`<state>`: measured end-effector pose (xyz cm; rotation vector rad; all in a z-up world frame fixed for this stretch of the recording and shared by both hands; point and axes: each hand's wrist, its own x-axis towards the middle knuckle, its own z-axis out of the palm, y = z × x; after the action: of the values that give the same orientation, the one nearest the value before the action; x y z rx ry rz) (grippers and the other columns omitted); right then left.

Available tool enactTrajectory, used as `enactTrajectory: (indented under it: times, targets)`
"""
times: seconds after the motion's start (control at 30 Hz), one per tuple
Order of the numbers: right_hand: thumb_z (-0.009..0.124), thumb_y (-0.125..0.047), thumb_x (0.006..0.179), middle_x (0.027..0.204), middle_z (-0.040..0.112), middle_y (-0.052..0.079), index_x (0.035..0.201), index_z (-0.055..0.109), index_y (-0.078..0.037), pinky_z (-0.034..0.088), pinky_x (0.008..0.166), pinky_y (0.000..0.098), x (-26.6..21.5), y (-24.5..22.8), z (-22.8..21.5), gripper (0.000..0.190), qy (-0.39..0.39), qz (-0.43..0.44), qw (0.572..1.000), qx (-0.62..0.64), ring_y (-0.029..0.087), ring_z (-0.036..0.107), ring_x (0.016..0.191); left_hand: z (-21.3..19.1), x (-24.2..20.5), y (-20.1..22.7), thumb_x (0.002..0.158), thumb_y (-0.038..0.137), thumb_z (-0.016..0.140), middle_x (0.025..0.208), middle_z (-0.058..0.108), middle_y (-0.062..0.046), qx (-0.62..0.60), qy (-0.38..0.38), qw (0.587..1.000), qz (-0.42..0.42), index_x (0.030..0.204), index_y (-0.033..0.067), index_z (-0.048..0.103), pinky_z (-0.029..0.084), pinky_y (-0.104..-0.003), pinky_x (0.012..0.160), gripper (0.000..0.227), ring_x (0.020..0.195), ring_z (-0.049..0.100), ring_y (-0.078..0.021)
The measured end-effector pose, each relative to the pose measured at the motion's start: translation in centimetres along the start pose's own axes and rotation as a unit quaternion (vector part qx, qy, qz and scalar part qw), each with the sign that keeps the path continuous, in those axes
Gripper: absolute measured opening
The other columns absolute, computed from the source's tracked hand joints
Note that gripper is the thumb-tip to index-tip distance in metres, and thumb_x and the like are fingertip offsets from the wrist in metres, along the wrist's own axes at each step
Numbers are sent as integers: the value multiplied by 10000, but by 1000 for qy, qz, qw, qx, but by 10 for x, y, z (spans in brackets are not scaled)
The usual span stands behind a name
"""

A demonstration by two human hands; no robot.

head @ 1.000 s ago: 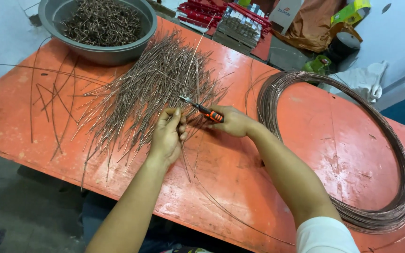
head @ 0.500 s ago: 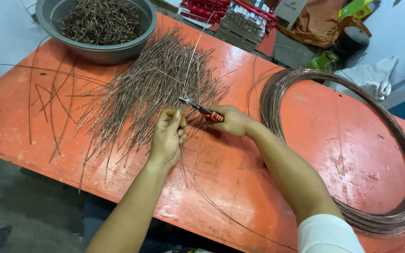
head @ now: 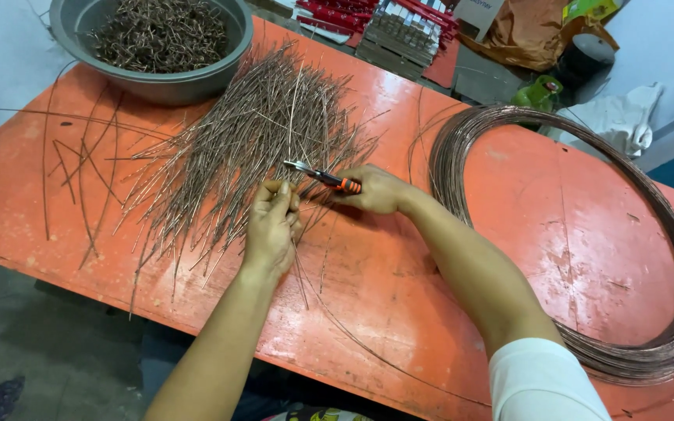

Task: The person is cutting individual strands of copper wire from a large coil into smaller pieces using pliers on an orange work surface.

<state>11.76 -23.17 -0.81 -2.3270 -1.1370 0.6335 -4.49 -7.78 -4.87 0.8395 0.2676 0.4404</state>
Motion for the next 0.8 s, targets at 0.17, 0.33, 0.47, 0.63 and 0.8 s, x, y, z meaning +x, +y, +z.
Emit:
enactTrajectory:
  times: [0.17, 0.33, 0.47, 0.63, 0.8]
  targets:
    - [778, -396, 834, 871, 741, 117, 1003, 745, -210, 554, 839, 442, 6, 6, 5, 253, -1, 4, 1000, 11, 328, 708, 880, -4, 3, -1, 1072, 195, 517, 689, 457, 24, -4, 3, 1000, -7, 1021, 163, 557, 280, -138, 389, 72, 504, 350, -25]
    - [792, -390, 829, 746, 707, 85, 940, 758, -187, 559, 742, 383, 11, 17, 4, 235, -23, 6, 999, 21, 244, 681, 746, -5, 4, -2, 1068, 200, 529, 695, 458, 19, -2, 1, 1000, -5, 1015, 162, 557, 276, -141, 394, 71, 507, 355, -24]
    - [809, -360, 805, 643, 671, 42, 812, 741, -117, 535, 627, 315, 0, -4, -8, 252, -69, 40, 995, 52, 189, 629, 631, -14, 10, 8, 1071, 214, 523, 702, 457, 26, 0, 5, 1000, -6, 1024, 177, 549, 276, -134, 401, 66, 515, 354, -22]
    - [805, -407, 818, 1080, 738, 218, 1147, 738, -123, 543, 904, 477, -26, -27, -22, 441, -74, 40, 996, 33, 388, 695, 1011, -17, 31, 36, 1084, 222, 488, 732, 455, 40, 25, -4, 1000, 4, 1037, 209, 532, 295, -133, 416, 65, 545, 364, -27]
    - [734, -388, 861, 1316, 669, 161, 1365, 617, -182, 456, 1084, 522, -53, -53, -22, 557, -117, 49, 991, -35, 402, 596, 1244, -17, 75, 61, 1090, 228, 486, 729, 451, 45, 46, -35, 998, 21, 1059, 211, 532, 285, -145, 402, 58, 533, 335, -29]
